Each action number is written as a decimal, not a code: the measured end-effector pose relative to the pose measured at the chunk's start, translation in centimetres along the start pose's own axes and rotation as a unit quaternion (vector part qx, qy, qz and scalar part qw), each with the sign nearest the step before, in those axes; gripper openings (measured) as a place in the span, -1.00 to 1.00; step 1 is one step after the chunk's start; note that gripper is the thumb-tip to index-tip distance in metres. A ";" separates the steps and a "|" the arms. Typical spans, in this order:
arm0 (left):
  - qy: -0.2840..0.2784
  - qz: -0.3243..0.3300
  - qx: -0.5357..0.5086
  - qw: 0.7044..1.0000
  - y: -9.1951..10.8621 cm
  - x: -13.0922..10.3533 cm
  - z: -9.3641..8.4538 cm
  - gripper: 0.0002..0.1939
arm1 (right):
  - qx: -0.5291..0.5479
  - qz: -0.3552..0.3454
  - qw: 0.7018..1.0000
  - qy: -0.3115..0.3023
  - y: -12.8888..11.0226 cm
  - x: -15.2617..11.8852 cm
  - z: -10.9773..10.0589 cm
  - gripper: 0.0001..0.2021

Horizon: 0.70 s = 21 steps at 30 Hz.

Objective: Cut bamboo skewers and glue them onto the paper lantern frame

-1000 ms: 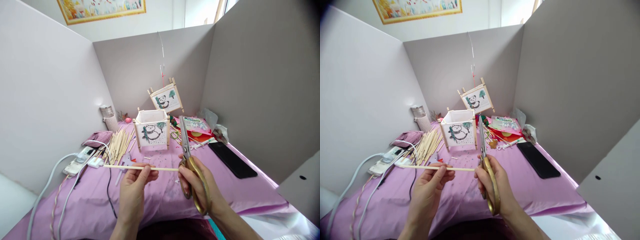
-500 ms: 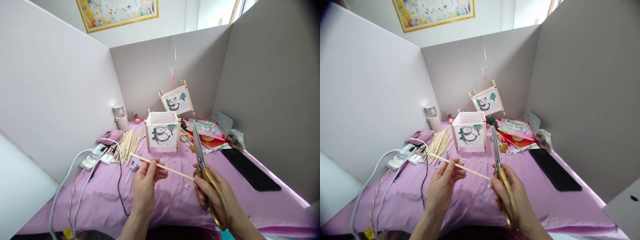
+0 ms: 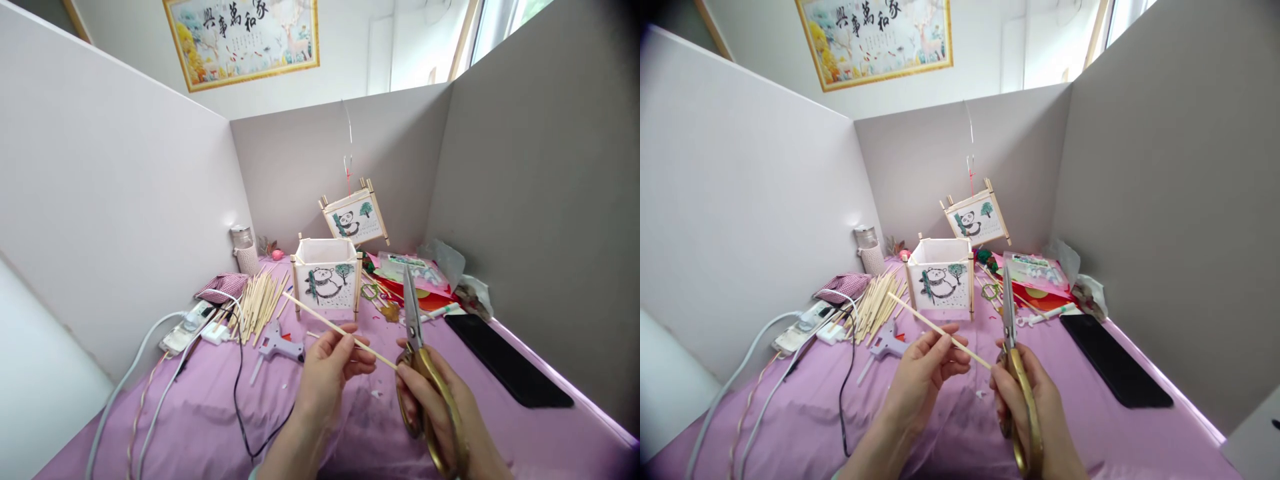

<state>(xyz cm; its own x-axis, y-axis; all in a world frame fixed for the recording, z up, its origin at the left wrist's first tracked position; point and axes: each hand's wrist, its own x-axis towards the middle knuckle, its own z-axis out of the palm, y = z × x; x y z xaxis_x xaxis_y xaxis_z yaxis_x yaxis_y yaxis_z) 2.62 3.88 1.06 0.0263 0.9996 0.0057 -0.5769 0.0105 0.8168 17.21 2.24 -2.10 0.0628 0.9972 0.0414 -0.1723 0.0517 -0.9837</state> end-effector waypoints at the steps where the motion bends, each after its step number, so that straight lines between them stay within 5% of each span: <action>1: -0.006 -0.011 -0.010 1.000 0.0 0.2 0.3 -0.65 | 0.009 -0.006 1.000 0.001 0.0 0.1 0.0 -0.62; 7: -0.035 0.001 0.039 0.999 1.8 2.0 1.4 -0.69 | 0.031 -0.025 0.999 0.001 -0.8 0.7 -0.2 -0.68; 13: -0.044 0.050 0.123 0.990 6.7 6.0 2.9 -0.82 | -0.004 -0.011 0.998 0.069 0.2 2.9 -1.7 -0.58; 21: 0.034 0.127 0.338 0.932 13.5 10.7 4.3 -0.14 | 0.085 0.044 0.990 0.104 2.0 4.4 -3.5 -0.63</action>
<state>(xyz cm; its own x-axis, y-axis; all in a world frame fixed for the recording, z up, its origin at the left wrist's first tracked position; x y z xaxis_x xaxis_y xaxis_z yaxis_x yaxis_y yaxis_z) -1.35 14.64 14.65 -0.1058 0.9674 0.2300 0.0890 -0.2211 0.9712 20.54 6.51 -4.47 0.2386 0.9662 -0.0974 -0.3476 -0.0087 -0.9376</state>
